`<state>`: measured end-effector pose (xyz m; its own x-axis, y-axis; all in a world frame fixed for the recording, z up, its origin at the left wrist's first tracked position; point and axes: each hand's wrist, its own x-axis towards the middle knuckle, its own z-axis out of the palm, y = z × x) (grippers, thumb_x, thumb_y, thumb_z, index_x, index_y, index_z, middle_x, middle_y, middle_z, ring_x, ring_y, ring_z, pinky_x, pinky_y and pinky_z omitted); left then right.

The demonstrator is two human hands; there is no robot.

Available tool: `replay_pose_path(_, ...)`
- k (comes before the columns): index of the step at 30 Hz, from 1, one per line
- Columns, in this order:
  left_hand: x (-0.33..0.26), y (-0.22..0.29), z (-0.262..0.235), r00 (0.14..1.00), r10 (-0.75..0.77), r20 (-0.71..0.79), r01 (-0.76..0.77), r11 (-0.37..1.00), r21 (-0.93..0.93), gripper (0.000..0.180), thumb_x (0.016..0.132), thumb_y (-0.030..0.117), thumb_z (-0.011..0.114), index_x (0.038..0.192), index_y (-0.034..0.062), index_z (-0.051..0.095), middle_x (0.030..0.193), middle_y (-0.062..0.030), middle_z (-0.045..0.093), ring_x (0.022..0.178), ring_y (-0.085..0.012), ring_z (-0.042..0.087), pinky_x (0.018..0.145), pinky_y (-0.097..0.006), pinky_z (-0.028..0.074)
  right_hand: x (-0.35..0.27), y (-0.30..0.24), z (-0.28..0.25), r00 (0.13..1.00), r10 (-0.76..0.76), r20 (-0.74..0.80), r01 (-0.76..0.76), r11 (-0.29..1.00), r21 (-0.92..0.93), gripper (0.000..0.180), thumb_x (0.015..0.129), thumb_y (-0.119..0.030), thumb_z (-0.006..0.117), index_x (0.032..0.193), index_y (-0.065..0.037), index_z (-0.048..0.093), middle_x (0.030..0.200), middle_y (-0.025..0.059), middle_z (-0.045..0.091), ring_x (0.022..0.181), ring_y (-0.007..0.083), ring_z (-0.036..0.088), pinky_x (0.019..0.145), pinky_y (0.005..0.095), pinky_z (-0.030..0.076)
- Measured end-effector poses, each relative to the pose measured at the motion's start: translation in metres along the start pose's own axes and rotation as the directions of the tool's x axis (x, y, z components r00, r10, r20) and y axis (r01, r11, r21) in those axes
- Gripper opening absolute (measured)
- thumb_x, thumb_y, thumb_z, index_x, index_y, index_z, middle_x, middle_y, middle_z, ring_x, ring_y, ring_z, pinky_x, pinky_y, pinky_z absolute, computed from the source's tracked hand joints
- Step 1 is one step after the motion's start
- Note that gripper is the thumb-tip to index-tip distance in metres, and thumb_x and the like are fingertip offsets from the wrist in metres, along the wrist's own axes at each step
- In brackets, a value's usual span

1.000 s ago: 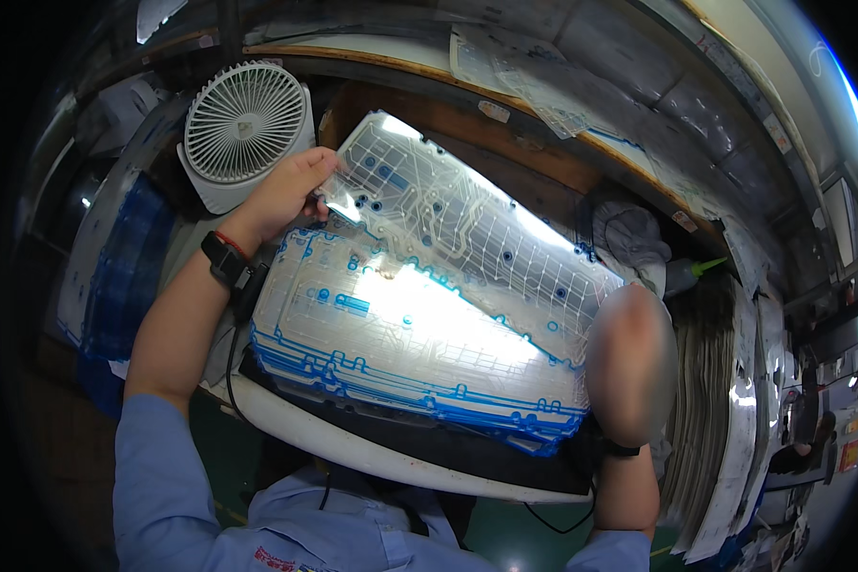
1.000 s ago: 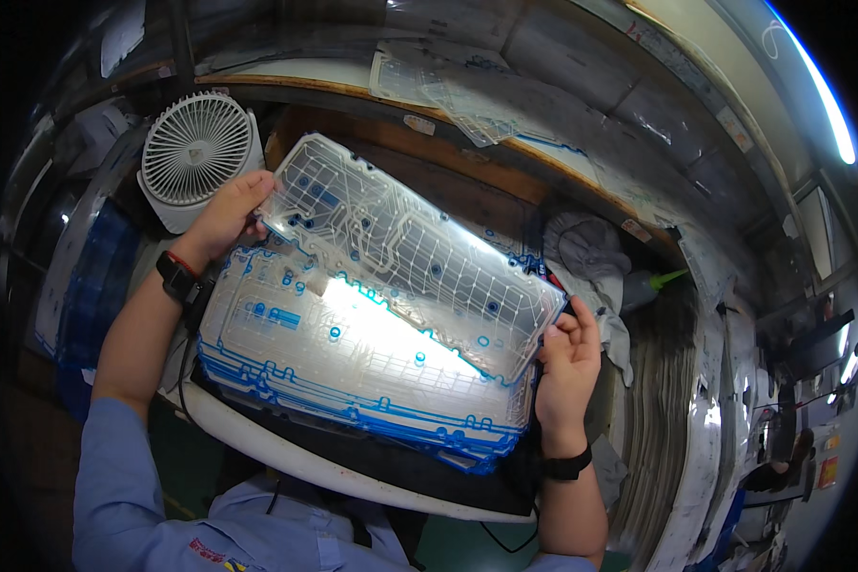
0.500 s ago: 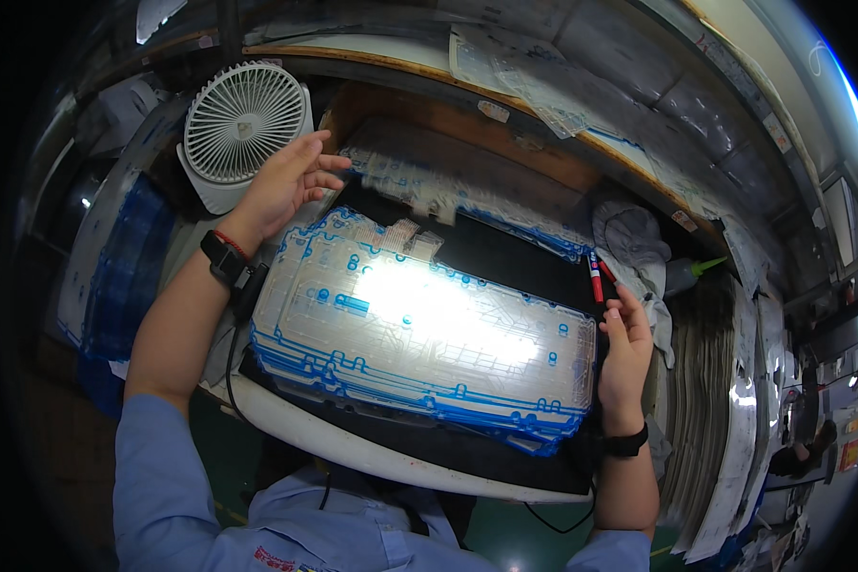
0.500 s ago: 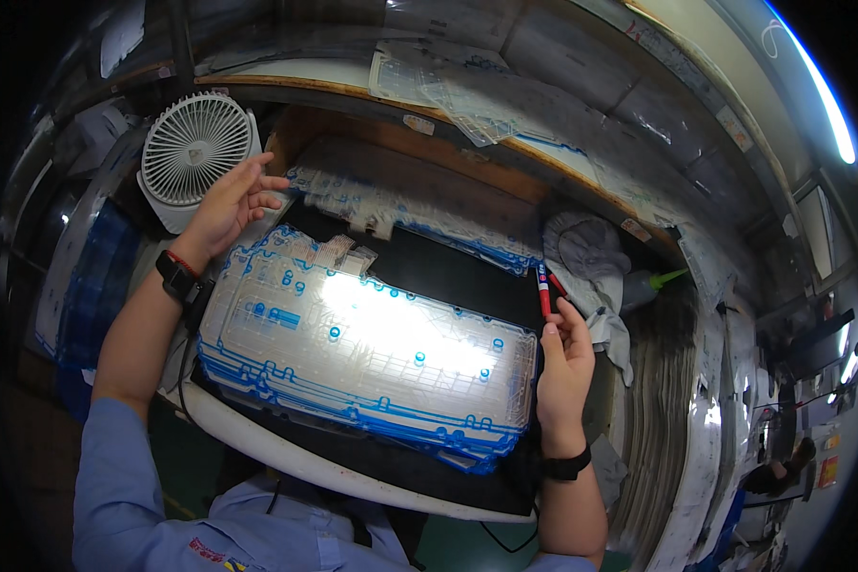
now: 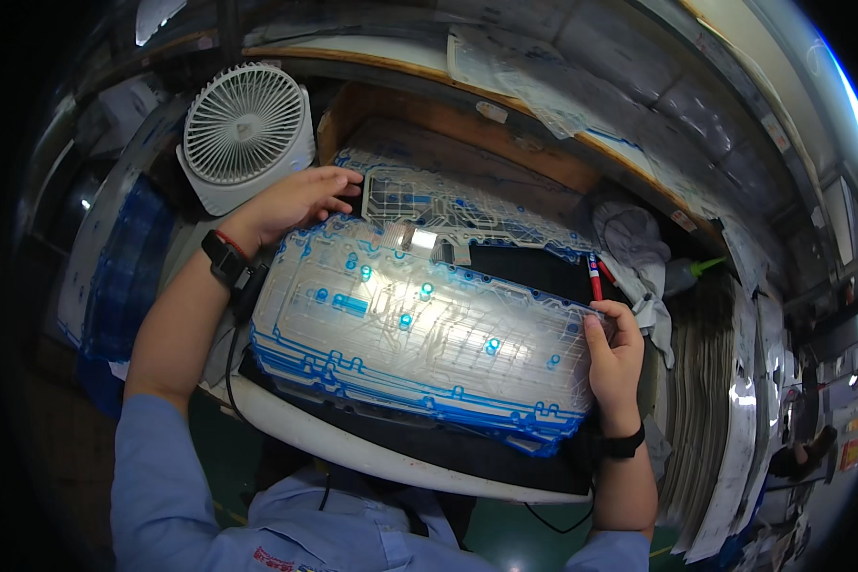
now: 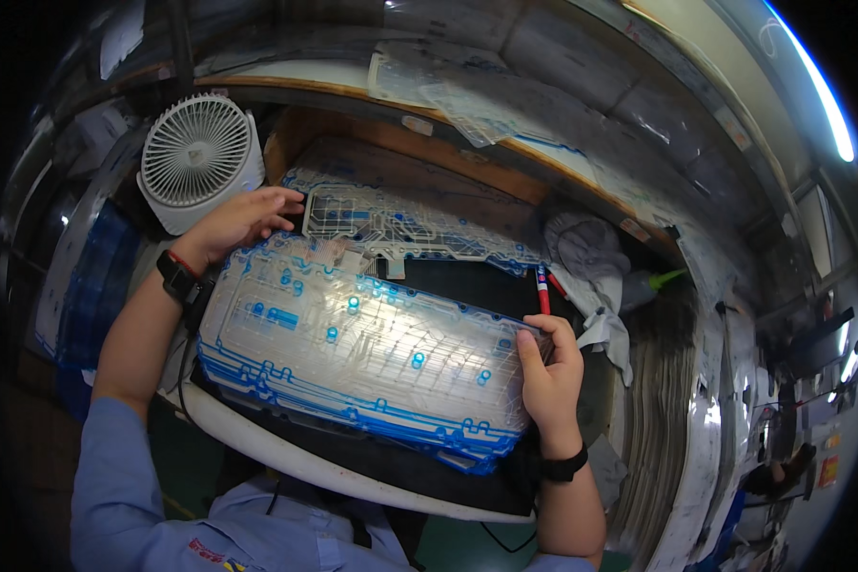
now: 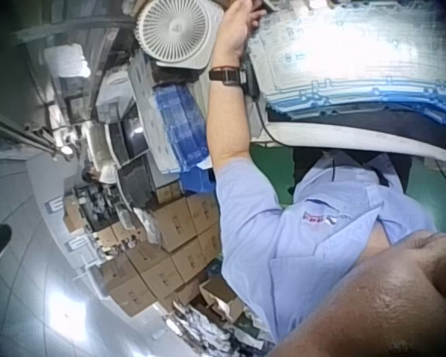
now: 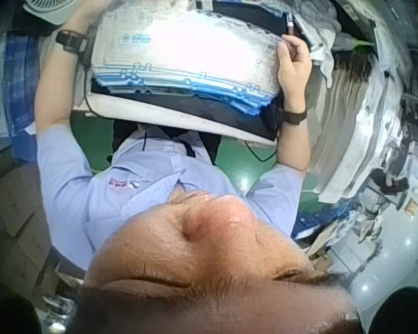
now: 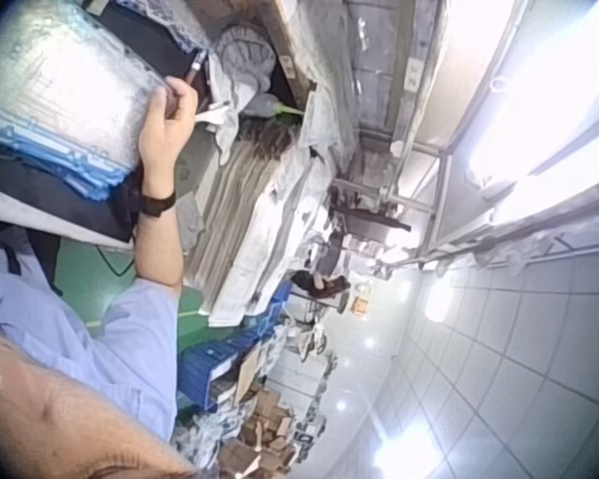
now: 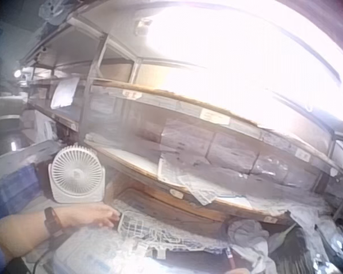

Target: Cleaning transparent electronic membrane sheets using a liquid from a squeeze bottle and a cloth.

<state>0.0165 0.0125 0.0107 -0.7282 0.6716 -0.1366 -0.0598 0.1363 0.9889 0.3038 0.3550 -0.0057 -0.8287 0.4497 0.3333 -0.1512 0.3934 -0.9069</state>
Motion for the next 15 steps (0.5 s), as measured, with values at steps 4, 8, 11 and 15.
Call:
replay_pose_path(4,0.004,0.004,-0.002,0.986,-0.012,0.166,-0.006,0.994,0.106,0.041,0.099,0.025,0.046,0.133,0.0017,0.049,0.114,-0.0061,0.060,0.093,-0.0071,0.055,0.075,-0.020,0.044,0.001,0.000,-0.001,1.000,0.026,0.006,-0.025,1.000,-0.014,0.015,0.088,-0.006,0.062,0.102,-0.001,0.060,0.087,-0.0024,0.053,0.075,0.0039,0.046,0.069,0.0182,0.037)
replay_pose_path(8,0.001,-0.002,-0.007,0.996,0.084,0.033,-0.083,0.996,-0.046,0.038,0.099,0.019,0.047,0.132,0.0014,0.050,0.108,-0.0042,0.061,0.092,-0.0086,0.055,0.080,-0.022,0.044,0.004,-0.002,0.005,0.999,0.031,0.005,-0.031,0.998,-0.062,0.015,0.088,-0.006,0.063,0.102,-0.001,0.060,0.084,-0.0034,0.053,0.073,0.0035,0.046,0.067,0.0182,0.037)
replay_pose_path(11,0.007,-0.011,-0.019,0.974,0.164,-0.154,-0.191,0.965,-0.182,0.035,0.094,0.014,0.056,0.127,0.0013,0.053,0.105,-0.0058,0.061,0.094,-0.0102,0.056,0.082,-0.025,0.046,0.003,-0.005,0.009,1.000,0.019,-0.003,-0.020,0.998,-0.063,0.016,0.088,-0.005,0.062,0.103,-0.001,0.060,0.085,-0.0026,0.055,0.075,0.0039,0.049,0.068,0.0185,0.039)
replay_pose_path(15,0.017,-0.008,-0.007,0.999,0.035,0.032,-0.040,0.987,0.158,0.044,0.093,0.020,0.058,0.133,0.0046,0.048,0.119,-0.0097,0.060,0.103,-0.0153,0.056,0.087,-0.029,0.045,-0.003,0.003,-0.001,0.999,0.023,-0.023,-0.024,1.000,-0.012,0.017,0.089,-0.003,0.060,0.105,0.000,0.058,0.087,-0.0014,0.054,0.078,0.0049,0.049,0.072,0.0181,0.038)
